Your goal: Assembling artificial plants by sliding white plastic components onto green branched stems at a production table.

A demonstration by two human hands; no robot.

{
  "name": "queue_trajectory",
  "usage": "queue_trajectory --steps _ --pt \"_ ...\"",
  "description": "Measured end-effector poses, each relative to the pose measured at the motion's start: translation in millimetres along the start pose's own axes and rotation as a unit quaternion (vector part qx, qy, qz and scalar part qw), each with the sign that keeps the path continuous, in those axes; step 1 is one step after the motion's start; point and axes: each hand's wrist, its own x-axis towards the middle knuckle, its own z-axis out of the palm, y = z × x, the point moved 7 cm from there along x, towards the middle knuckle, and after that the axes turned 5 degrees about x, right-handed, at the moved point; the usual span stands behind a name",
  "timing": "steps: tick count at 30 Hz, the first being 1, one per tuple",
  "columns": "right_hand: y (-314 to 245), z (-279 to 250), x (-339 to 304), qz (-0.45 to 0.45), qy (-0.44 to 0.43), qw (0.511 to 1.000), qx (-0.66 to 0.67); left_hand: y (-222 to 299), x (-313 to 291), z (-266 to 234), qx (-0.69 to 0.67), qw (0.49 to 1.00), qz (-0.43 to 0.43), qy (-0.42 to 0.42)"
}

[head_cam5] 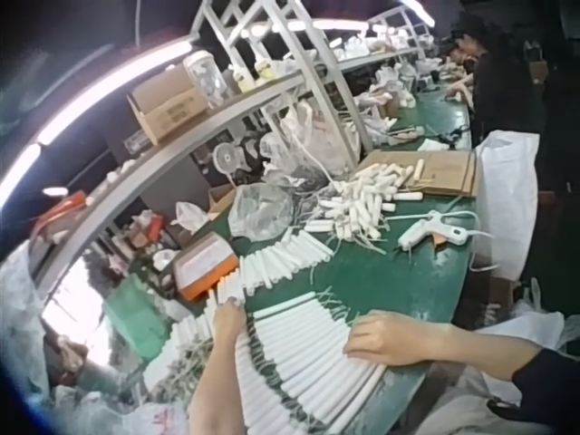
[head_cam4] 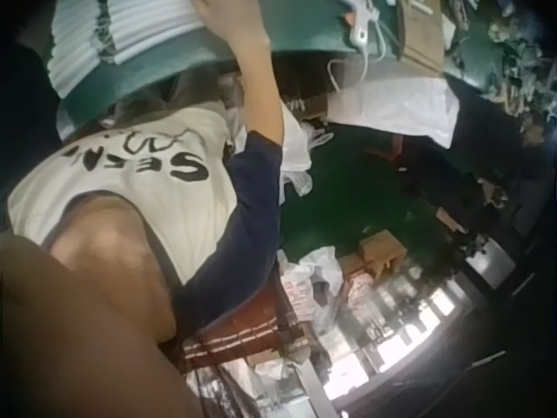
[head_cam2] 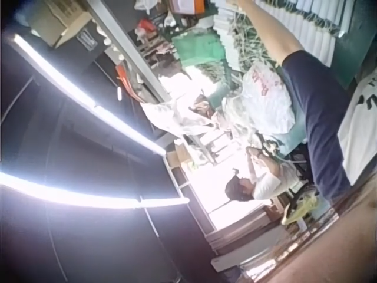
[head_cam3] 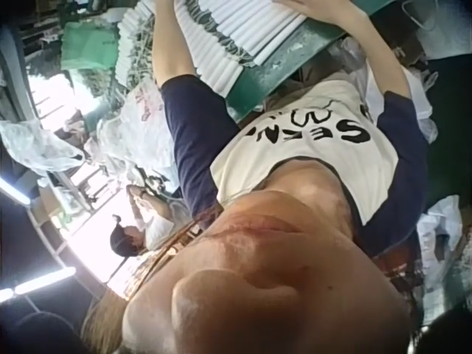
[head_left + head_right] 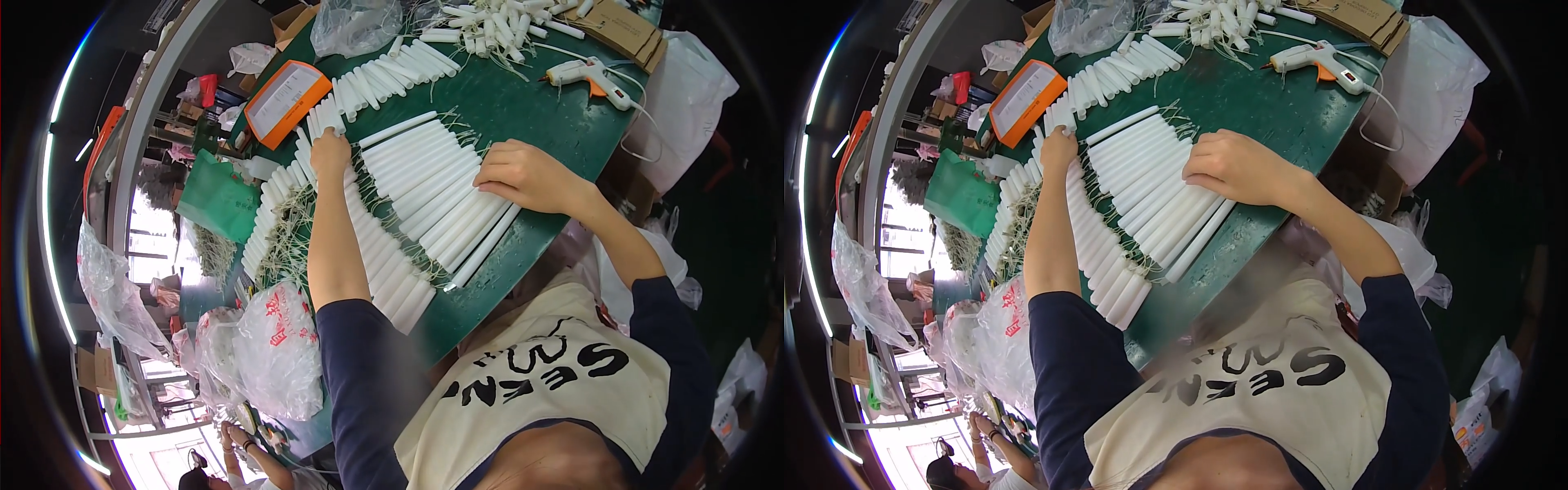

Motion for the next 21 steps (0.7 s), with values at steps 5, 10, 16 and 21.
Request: queue_trajectory --steps 5,10,16,21 --pt "5.3 -5.6 -5.3 0.016 0.008 1.0 0.006 14.3 0.4 -7.1 0.02 1.0 0.0 0.008" --pt "2.6 -4.6 -2.7 0.009 0.008 1.0 0.012 8.5 11.6 2.6 -0.009 1.0 0.023 -0.002" --pt "3.5 -8.9 -4.9 0.017 0.009 1.0 0.013 12.7 11.5 5.2 -0.011 0.998 0.044 -0.032" --pt "-2.2 -10.0 -2.8 0.018 0.008 1.0 0.015 8.3 5.3 -1.9 -0.005 1.0 0.025 -0.002"
